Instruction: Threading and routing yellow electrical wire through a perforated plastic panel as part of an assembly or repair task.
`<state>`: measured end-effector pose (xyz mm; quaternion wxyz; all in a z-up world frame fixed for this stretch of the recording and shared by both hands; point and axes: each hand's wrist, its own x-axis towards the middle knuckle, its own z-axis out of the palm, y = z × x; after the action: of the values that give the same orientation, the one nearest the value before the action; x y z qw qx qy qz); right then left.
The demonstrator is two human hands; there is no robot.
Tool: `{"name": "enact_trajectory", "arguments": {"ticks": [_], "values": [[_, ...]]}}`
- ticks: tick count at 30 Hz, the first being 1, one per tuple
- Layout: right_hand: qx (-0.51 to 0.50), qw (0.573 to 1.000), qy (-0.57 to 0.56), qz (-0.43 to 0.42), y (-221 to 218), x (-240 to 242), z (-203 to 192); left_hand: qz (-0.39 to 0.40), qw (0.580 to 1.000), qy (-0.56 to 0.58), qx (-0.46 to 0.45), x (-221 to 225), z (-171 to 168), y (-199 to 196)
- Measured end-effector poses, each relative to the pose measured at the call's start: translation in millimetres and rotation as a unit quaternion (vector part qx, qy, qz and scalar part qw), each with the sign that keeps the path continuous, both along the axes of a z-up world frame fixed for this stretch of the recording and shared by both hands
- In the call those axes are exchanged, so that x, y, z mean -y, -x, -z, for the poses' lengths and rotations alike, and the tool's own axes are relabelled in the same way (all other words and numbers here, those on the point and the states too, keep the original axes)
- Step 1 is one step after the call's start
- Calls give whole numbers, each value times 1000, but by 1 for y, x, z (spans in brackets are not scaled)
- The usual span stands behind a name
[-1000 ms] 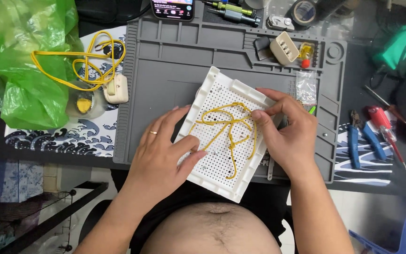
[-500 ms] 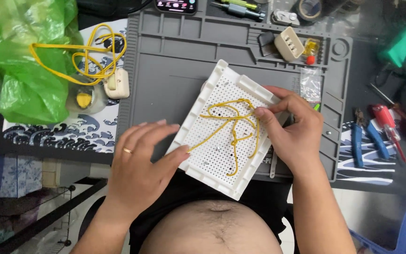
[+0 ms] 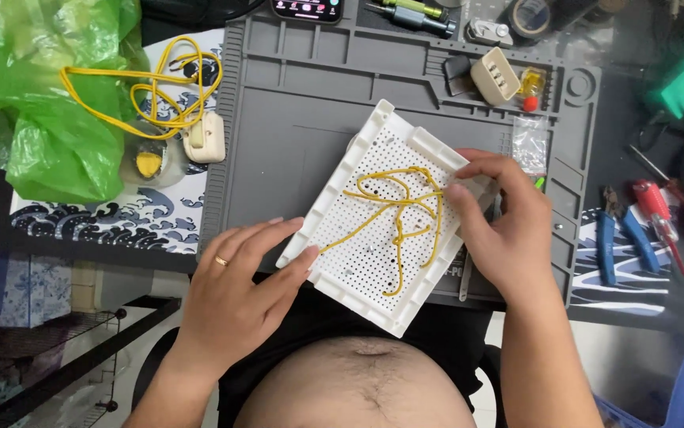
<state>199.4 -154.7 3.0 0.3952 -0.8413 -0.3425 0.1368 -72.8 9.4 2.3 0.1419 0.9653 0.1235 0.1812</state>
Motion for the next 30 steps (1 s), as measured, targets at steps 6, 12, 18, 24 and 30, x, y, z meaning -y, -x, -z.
{"name": "enact_trajectory", "arguments": {"ticks": [6,12,18,24,30], "values": [[40,991,-101,-75,1,11,-13,4,999,-9,53,-4,-3,1],[84,983,-157,-51,8,23,-30,-11,997,-51,62,-14,-16,1],[71,980,-122,-142,36,8,-56,-5,993,-91,77,-13,-27,-10],[73,922,-63,-375,52,-26,-57,-3,982,-58,182,-2,-40,-23],[112,902,-143,-392,56,-39,-44,-38,973,-20,225,2,-22,-18]]}}
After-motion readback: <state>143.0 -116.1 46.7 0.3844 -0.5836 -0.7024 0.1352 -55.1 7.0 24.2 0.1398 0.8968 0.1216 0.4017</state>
